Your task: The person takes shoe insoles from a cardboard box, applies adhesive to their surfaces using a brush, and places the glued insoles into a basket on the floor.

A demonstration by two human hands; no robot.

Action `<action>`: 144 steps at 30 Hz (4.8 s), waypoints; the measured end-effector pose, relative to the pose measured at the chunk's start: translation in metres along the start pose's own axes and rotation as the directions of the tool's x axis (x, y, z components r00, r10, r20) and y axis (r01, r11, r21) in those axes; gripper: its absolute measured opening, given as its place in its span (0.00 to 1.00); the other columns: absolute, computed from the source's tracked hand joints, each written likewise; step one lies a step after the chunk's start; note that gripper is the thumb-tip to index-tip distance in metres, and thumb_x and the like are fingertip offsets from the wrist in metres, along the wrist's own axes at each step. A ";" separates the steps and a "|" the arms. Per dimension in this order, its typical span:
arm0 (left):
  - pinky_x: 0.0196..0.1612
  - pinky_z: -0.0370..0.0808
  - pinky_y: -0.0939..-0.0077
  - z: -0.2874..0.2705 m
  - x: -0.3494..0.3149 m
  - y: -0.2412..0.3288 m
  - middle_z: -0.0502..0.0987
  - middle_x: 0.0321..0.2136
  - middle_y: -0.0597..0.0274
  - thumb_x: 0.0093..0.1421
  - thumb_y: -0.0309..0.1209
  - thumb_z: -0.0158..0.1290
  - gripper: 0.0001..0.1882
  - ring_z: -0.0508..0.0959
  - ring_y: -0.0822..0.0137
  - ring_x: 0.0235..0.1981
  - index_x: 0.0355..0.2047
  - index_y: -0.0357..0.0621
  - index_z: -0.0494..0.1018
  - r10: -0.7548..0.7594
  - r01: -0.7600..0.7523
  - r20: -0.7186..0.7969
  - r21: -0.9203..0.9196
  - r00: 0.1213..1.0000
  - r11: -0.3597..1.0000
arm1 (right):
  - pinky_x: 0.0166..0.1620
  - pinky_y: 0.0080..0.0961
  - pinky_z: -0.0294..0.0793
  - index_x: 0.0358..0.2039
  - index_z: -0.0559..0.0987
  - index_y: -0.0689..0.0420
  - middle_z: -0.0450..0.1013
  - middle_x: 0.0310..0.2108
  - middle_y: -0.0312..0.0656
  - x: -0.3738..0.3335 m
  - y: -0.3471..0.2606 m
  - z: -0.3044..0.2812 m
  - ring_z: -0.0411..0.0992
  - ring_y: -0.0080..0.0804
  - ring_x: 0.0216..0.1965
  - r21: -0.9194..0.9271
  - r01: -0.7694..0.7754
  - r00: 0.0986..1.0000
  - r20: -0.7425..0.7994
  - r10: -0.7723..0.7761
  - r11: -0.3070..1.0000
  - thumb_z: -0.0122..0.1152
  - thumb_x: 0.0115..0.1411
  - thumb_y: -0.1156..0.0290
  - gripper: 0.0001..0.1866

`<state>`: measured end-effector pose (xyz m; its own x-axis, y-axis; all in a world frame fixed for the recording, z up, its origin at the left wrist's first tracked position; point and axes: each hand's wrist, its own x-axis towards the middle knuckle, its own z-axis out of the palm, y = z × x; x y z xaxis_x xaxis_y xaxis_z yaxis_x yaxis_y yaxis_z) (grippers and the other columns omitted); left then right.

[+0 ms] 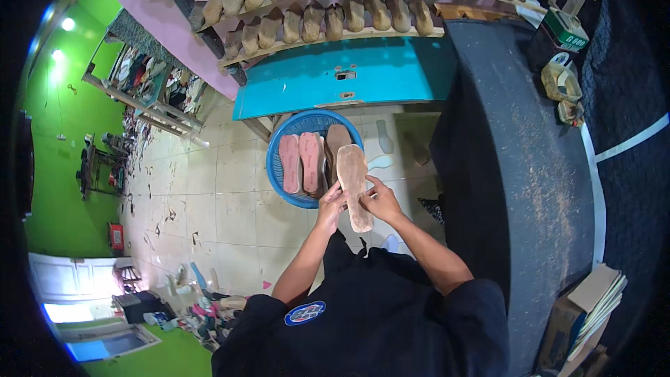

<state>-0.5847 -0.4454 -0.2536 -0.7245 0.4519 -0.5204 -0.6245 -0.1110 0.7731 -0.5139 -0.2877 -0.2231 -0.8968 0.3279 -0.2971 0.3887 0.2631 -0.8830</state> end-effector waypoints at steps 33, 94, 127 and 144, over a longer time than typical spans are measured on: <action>0.47 0.74 0.71 -0.199 0.190 0.012 0.77 0.47 0.43 0.57 0.32 0.55 0.32 0.80 0.61 0.44 0.62 0.41 0.64 -0.187 0.269 -0.195 0.629 0.963 0.730 | 0.33 0.32 0.74 0.61 0.61 0.56 0.73 0.25 0.45 0.190 0.034 0.237 0.74 0.37 0.26 -0.098 -0.228 0.942 -0.276 0.194 0.969 0.60 0.56 0.83 0.33; 0.67 0.51 0.50 -0.147 0.200 0.087 0.54 0.66 0.44 0.56 0.33 0.53 0.32 0.54 0.45 0.67 0.63 0.51 0.63 -0.088 -0.355 0.369 0.924 0.925 0.140 | 0.48 0.42 0.75 0.51 0.73 0.63 0.73 0.46 0.59 0.107 0.017 0.192 0.75 0.53 0.43 -0.058 -0.118 0.989 -0.092 0.112 0.991 0.58 0.53 0.72 0.24; 0.54 0.71 0.72 0.316 -0.171 -0.051 0.77 0.47 0.55 0.64 0.25 0.50 0.15 0.78 0.65 0.49 0.50 0.34 0.73 -0.343 -0.597 0.935 0.225 -0.089 0.770 | 0.41 0.26 0.77 0.42 0.80 0.63 0.78 0.37 0.46 -0.448 0.034 -0.043 0.79 0.36 0.37 0.094 -0.132 -0.081 -0.993 0.084 0.987 0.58 0.58 0.76 0.11; 0.51 0.74 0.72 0.475 -0.237 -0.149 0.76 0.47 0.55 0.62 0.22 0.51 0.11 0.78 0.65 0.46 0.45 0.35 0.76 -0.293 -0.475 0.833 0.041 -0.470 0.879 | 0.41 0.24 0.78 0.37 0.80 0.68 0.79 0.34 0.46 -0.491 0.068 -0.132 0.79 0.32 0.36 0.161 -0.155 -0.423 -0.902 0.082 0.975 0.54 0.59 0.82 0.08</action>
<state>-0.1814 -0.1156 -0.0735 0.7658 0.5576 0.3203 -0.1929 -0.2760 0.9416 -0.0192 -0.3110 -0.0897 0.6018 0.7016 0.3815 0.4841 0.0594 -0.8730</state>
